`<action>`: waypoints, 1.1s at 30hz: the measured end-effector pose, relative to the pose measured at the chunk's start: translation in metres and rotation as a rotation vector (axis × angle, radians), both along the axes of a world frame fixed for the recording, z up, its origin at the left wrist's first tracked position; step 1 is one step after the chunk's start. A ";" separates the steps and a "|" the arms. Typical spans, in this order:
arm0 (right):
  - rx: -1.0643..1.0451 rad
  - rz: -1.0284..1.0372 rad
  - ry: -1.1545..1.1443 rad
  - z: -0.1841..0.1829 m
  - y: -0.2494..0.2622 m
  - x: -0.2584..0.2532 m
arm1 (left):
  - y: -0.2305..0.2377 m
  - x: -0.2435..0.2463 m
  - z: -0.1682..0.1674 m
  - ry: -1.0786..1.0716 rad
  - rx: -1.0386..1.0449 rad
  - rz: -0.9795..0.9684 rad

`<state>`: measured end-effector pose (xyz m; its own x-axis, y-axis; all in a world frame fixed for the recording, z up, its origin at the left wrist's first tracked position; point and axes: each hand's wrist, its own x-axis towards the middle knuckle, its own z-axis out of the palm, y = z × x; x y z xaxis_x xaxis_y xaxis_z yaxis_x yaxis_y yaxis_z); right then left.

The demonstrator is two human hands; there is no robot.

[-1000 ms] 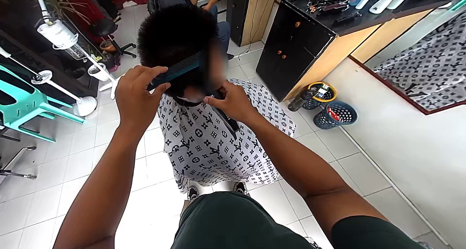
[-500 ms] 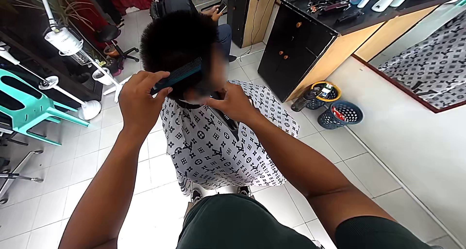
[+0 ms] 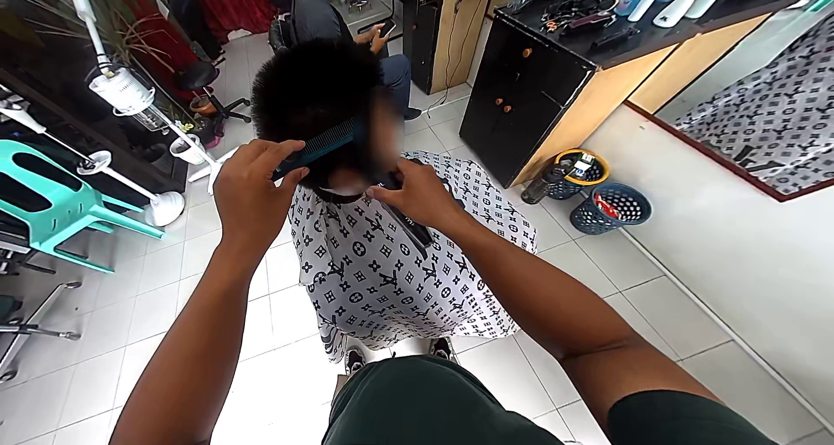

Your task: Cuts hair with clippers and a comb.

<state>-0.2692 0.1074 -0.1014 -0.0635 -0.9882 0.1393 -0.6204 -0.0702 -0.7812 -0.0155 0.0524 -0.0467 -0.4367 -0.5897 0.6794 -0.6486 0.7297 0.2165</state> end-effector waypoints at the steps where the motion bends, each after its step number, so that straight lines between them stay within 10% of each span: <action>1: 0.032 -0.018 0.014 0.000 -0.001 -0.002 | 0.000 -0.001 0.001 -0.001 -0.007 0.002; 33: -0.012 0.097 -0.122 -0.005 -0.010 -0.013 | 0.007 -0.019 0.019 -0.150 -0.090 0.100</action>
<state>-0.2817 0.0969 -0.1063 0.0152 -0.9888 0.1485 -0.5106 -0.1354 -0.8491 -0.0350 0.0592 -0.0274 -0.4795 -0.5746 0.6632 -0.7386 0.6724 0.0484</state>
